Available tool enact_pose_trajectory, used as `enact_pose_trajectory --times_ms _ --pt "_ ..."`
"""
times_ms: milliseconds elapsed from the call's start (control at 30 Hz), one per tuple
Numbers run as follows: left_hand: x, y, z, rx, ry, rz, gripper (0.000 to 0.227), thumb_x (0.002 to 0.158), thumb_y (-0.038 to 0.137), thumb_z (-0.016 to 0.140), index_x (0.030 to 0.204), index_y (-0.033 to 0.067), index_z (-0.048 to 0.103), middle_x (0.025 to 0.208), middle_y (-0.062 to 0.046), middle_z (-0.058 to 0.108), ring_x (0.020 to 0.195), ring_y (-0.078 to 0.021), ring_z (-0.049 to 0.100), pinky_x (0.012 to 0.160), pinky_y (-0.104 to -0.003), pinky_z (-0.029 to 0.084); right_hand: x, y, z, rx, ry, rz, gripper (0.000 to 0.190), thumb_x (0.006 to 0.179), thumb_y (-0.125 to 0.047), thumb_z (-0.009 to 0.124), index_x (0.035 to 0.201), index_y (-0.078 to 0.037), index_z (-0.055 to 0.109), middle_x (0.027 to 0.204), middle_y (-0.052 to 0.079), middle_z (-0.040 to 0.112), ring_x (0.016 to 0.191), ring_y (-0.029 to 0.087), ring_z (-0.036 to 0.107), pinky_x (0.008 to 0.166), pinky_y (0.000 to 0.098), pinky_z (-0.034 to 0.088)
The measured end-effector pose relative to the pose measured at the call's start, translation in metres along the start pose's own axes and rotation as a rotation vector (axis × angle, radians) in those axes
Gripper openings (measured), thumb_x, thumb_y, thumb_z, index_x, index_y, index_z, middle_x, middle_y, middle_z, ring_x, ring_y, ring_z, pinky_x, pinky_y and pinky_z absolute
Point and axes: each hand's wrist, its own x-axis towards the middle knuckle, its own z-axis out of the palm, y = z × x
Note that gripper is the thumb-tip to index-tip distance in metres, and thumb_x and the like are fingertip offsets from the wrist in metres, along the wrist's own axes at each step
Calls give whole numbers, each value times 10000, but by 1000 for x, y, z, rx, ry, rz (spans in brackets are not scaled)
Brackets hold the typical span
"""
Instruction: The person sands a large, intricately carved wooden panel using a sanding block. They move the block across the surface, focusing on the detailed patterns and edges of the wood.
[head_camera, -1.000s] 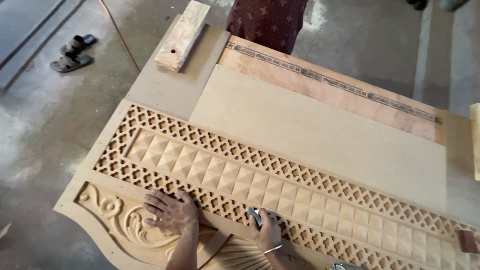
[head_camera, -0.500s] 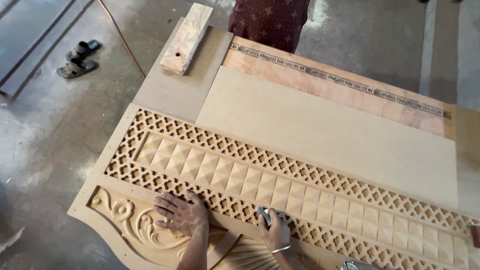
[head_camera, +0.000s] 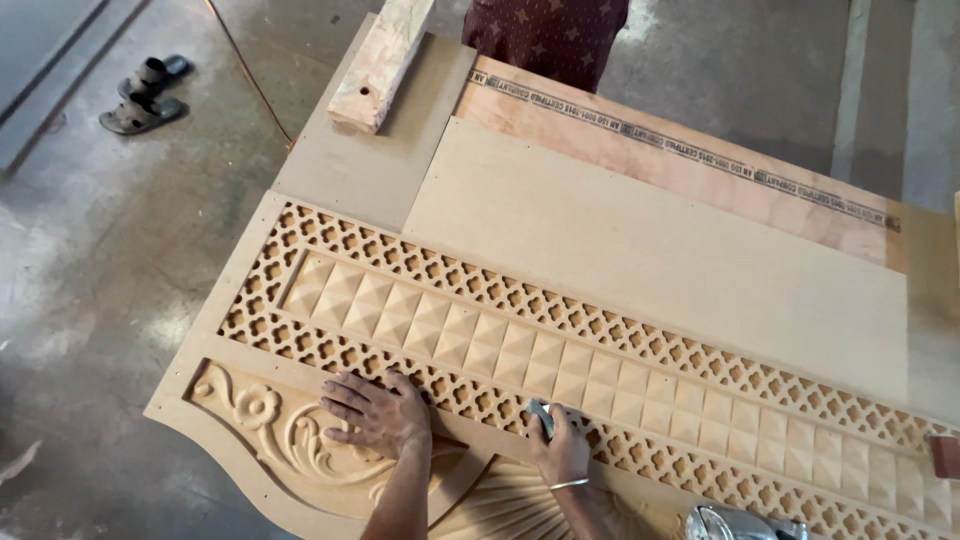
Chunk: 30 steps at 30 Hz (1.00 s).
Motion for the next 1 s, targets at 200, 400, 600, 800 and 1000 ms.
enact_pose_trajectory --times_ms 200,400,600,800,1000 --pt "4 4 -5 -21 -45 -31 831 980 534 397 1654 75 233 1743 -169 122 1604 -354 143 1243 -661 83 8 -4 -5 7 -27 -55 299 858 -362 681 1016 -109 671 879 168 740 850 373 718 717 458 553" --pt "0 0 2 -33 -22 -15 837 980 533 370 1662 79 200 1753 -161 81 1604 -359 116 1249 -648 57 12 -4 -13 30 -90 -65 297 874 -350 677 999 -81 661 875 173 733 854 377 711 713 453 542" --pt "7 -11 0 -5 -39 102 908 960 640 340 1623 40 179 1703 -202 117 1551 -405 105 1198 -637 11 20 1 -21 123 -186 -112 296 885 -334 676 1017 -70 654 872 175 724 840 360 716 717 434 545" --pt "9 -36 -23 54 -114 243 829 982 657 337 1635 149 301 1683 -167 267 1542 -382 204 1229 -607 95 22 -3 -22 127 -205 -150 268 894 -322 676 1012 -82 667 851 158 731 828 346 720 706 427 549" --pt "3 -34 -20 157 -40 247 767 1010 642 346 1613 168 359 1675 -156 306 1526 -380 250 1225 -584 119 19 8 -25 225 -340 -11 223 933 -286 655 1019 -81 666 717 112 714 663 231 717 637 369 543"
